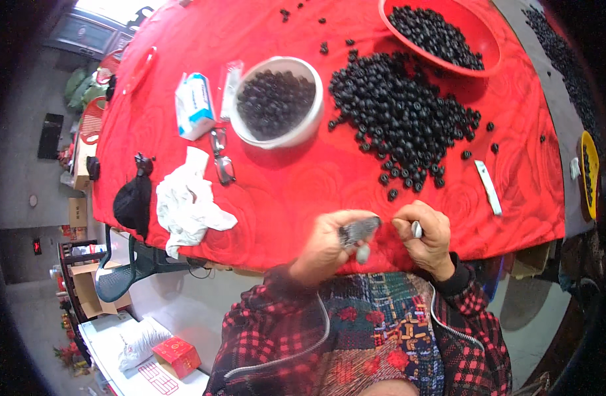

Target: The person sits at a table covered with a red cloth and uses a small knife to carve small, dark, round objects. They hold the objects in their left hand and manipulate them with the knife in their right hand, occasionally picking up new items from a pile on the table. The carved pieces are placed into a white bowl.

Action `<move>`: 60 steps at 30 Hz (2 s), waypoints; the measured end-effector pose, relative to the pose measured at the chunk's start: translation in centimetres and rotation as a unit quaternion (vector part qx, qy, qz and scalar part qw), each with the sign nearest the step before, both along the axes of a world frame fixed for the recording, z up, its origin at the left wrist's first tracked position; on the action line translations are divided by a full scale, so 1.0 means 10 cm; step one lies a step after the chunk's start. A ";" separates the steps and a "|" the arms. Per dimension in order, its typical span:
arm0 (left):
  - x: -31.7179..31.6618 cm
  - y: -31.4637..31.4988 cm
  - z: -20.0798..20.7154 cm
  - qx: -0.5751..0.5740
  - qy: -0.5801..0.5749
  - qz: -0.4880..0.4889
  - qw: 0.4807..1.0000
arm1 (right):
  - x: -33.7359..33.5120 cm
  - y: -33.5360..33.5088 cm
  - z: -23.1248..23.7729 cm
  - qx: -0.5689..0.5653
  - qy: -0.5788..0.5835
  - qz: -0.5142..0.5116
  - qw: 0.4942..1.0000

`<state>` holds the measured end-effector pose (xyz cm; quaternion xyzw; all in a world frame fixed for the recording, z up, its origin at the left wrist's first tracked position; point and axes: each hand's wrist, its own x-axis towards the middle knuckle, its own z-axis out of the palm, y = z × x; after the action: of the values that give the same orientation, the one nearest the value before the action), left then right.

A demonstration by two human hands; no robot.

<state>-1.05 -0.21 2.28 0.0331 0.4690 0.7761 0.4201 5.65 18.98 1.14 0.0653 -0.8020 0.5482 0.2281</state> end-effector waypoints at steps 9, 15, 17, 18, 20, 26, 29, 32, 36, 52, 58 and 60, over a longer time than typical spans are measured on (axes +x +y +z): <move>-1.64 -0.53 0.45 -0.327 0.496 0.277 0.755 | 0.07 0.07 -0.16 -0.023 -0.063 -0.061 0.996; -0.75 0.21 0.22 -0.265 0.696 0.092 0.661 | 0.16 0.22 -0.22 -0.044 -0.083 -0.115 0.989; -0.45 0.39 -0.03 -0.260 0.650 0.014 0.714 | 0.16 0.20 -0.22 -0.047 -0.078 -0.115 0.989; -0.35 0.46 -0.14 -0.264 0.635 0.006 0.726 | 0.16 0.19 -0.20 -0.040 -0.077 -0.114 0.990; -0.30 0.60 -0.31 -0.270 0.672 0.000 0.689 | 0.16 0.17 -0.19 -0.039 -0.083 -0.112 0.989; -0.30 0.64 -0.39 -0.263 0.628 -0.015 0.732 | 0.16 0.16 -0.18 -0.028 -0.085 -0.107 0.990; -0.24 0.46 -0.33 -0.161 0.321 -0.061 0.931 | 0.17 0.15 -0.17 -0.067 -0.088 -0.093 0.990; -0.14 0.30 -0.12 -0.046 -0.042 -0.082 0.995 | 0.19 0.15 -0.06 -0.066 -0.082 -0.021 0.994; 0.04 0.18 -0.03 -0.053 -0.028 -0.119 0.991 | 0.14 0.05 -0.04 -0.055 -0.060 0.055 0.995; 0.16 0.09 0.02 -0.008 -0.191 -0.142 0.971 | 0.20 0.00 -0.01 0.022 0.022 0.096 0.995; 0.11 0.03 -0.03 0.018 -0.212 -0.213 0.954 | 0.22 0.03 0.03 -0.007 0.023 0.132 0.991; 0.14 0.02 -0.06 0.021 -0.213 -0.201 0.956 | 0.23 0.02 0.02 0.012 0.057 0.114 0.992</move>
<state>0.31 -0.02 1.72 -0.0309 0.3363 0.6744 0.6565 7.99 19.20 1.36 0.1900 -0.7818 0.5562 0.2082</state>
